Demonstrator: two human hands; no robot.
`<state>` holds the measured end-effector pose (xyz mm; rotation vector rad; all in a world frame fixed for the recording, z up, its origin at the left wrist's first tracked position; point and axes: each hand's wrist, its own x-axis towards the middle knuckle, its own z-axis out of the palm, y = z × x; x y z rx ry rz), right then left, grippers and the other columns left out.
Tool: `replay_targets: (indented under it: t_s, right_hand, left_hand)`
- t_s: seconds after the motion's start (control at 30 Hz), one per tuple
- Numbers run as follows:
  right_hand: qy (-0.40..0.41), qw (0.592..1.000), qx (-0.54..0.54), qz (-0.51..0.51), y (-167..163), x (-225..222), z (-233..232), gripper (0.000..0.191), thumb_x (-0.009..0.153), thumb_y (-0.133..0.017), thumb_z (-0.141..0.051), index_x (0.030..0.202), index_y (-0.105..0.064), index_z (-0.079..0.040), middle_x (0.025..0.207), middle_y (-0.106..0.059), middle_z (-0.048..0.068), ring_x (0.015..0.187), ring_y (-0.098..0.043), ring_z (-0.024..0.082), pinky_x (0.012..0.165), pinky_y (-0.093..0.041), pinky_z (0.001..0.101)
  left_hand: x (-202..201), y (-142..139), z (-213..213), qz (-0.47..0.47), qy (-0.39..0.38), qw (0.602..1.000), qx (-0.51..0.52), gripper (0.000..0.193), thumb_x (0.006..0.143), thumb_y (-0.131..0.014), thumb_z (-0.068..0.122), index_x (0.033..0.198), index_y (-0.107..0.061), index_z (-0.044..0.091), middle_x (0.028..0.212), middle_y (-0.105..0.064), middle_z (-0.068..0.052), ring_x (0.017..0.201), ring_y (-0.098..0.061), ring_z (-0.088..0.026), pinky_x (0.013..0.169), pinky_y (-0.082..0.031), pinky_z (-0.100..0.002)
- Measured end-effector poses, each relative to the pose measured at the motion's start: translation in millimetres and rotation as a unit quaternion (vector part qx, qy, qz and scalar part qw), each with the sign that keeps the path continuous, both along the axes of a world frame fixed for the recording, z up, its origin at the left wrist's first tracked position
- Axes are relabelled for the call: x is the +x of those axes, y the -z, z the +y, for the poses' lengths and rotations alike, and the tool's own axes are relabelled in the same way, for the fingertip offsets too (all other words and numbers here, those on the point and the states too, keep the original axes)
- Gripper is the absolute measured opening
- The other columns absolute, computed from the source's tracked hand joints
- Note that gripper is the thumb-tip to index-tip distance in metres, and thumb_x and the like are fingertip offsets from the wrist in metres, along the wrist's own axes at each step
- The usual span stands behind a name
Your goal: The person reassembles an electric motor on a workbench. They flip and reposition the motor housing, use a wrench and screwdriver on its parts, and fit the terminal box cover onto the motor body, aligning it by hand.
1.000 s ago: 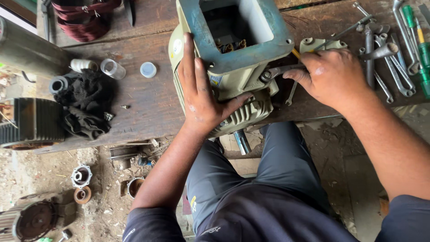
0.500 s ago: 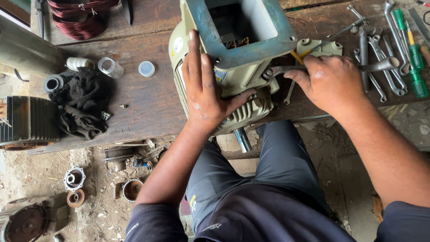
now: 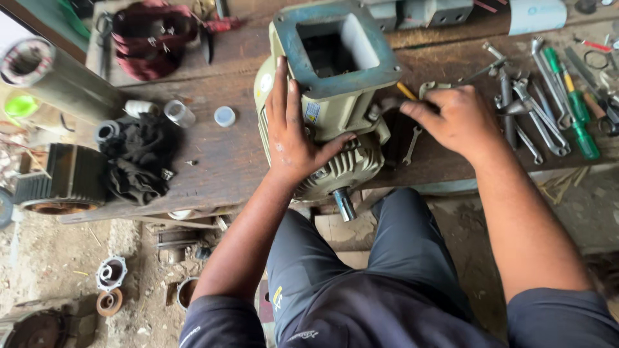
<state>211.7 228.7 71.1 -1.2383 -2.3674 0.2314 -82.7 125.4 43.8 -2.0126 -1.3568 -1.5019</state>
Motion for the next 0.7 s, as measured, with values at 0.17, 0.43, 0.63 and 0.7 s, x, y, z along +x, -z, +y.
replay_targets:
  t_s: [0.17, 0.43, 0.63, 0.7]
  right_hand:
    - [-0.001, 0.998, -0.039, 0.055, 14.2, 25.1, 21.5, 0.048, 0.105, -0.066, -0.049, 0.092, -0.075, -0.003, 0.071, -0.066, 0.017, 0.064, -0.066, 0.034, 0.062, -0.049, 0.0447]
    - [0.035, 0.966, -0.135, 0.217, 80.4, 35.5, 34.2, 0.048, 0.111, -0.059, -0.044, 0.09, -0.069, -0.001, 0.074, -0.065, 0.017, 0.071, -0.062, 0.028, 0.067, -0.046, 0.0401]
    - [0.037, 0.982, -0.101, 0.154, 75.0, -7.5, 76.6, 0.045, 0.108, -0.067, -0.044, 0.098, -0.072, 0.0, 0.086, -0.071, 0.018, 0.077, -0.068, 0.026, 0.07, -0.049, 0.04]
    - [-0.051, 0.95, -0.087, 0.296, 71.8, -29.5, 89.5, 0.037, 0.106, -0.07, -0.039, 0.107, -0.072, -0.002, 0.097, -0.075, 0.012, 0.088, -0.07, 0.022, 0.079, -0.052, 0.0369]
  left_hand:
    - [0.8, -9.3, -8.9, -0.016, 0.007, 1.0, -0.025, 0.122, 0.083, -0.093, 0.045, 0.167, -0.01, 0.014, 0.171, -0.018, -0.026, 0.158, -0.031, -0.047, 0.125, -0.032, -0.053]
    - [15.2, -10.6, -49.3, -0.158, -0.053, 0.979, -0.119, 0.124, 0.082, -0.093, 0.032, 0.167, -0.007, 0.003, 0.174, -0.018, -0.027, 0.164, -0.022, -0.041, 0.136, -0.02, -0.052]
    - [4.0, -38.1, -3.0, -0.482, 0.102, 0.841, -0.224, 0.1, 0.095, -0.077, 0.036, 0.168, -0.018, 0.001, 0.17, -0.031, -0.02, 0.157, -0.036, -0.032, 0.127, -0.032, -0.042]
    - [12.2, -43.3, 7.6, -0.511, 0.088, 0.826, -0.222, 0.093, 0.092, -0.076, 0.028, 0.164, -0.024, 0.001, 0.152, -0.047, -0.023, 0.137, -0.049, -0.032, 0.114, -0.041, -0.042]
